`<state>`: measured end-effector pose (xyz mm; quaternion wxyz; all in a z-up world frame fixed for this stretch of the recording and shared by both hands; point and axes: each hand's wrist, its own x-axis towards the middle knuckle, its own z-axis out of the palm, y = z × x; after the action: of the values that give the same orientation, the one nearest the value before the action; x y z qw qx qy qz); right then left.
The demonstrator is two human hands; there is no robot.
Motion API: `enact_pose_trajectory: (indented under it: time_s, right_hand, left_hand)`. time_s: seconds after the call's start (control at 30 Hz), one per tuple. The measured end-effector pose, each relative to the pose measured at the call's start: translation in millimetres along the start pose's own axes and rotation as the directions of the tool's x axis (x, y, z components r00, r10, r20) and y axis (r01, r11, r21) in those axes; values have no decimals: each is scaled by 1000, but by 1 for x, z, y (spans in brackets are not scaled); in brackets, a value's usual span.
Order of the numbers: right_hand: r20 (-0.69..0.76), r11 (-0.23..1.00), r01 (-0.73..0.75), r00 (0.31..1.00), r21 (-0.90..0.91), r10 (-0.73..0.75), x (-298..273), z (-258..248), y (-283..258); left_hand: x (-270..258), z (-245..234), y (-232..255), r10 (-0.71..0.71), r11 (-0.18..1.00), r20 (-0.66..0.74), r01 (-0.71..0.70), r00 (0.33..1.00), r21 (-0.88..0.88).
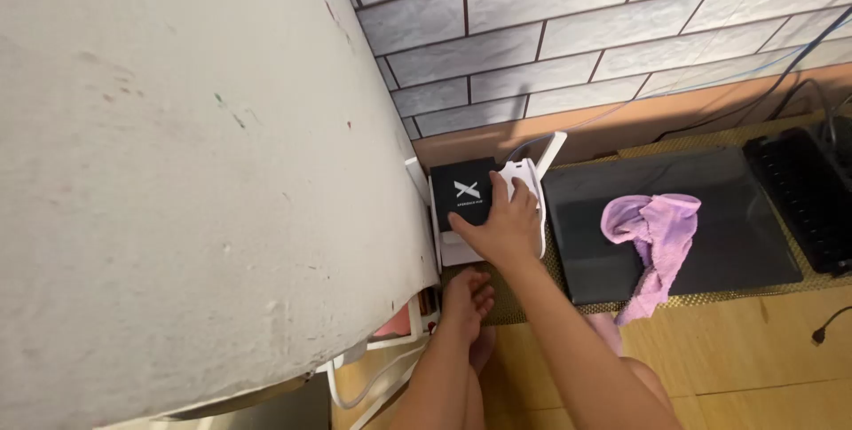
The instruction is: Assembling and cleaning a desktop microphone boom arm and mounting a webcam or microphone accessory.
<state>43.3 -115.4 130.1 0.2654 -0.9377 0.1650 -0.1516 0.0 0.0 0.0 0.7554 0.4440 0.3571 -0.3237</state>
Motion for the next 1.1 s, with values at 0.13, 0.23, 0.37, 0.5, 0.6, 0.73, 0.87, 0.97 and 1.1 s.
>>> enact_pose_trajectory:
  time_s: [0.13, 0.23, 0.37, 0.5, 0.6, 0.73, 0.87, 0.97, 1.1]
  right_hand:
    - [127, 993, -113, 986, 45, 106, 11, 5, -21]
    - [215, 984, -176, 962, 11, 169, 17, 8, -19]
    - [253, 958, -280, 924, -56, 285, 20, 9, -6]
    - [144, 966, -254, 955, -52, 259, 20, 11, 1]
    - [220, 964, -261, 938, -55, 267, 22, 1, -9]
    - [251, 956, -275, 923, -102, 292, 28, 2, -15]
    - [224, 959, -268, 933, -90, 282, 28, 6, -21]
    - [259, 957, -258, 923, -128, 284, 31, 4, -21]
    - [225, 976, -188, 952, -111, 209, 28, 8, -11]
  left_hand:
    - [-6, -2, -1, 4, 1000, 16, -4, 1000, 3]
    - [-5, -4, 1, 7, 1000, 12, -7, 1000, 1]
    - [-1, -5, -1, 11, 999, 13, -10, 1000, -35]
    - [-4, 0, 0, 33, 989, 59, -24, 998, -148]
    - [7, 2, -4, 51, 964, 88, -26, 995, -265]
    - [-6, 13, 6, 38, 951, 76, -12, 996, -310]
    - [-12, 14, 9, 44, 927, 113, 2, 993, -375]
    - [-15, 19, 13, 26, 919, 115, 22, 993, -393]
    - [-16, 20, 13, 39, 913, 164, 32, 986, -406]
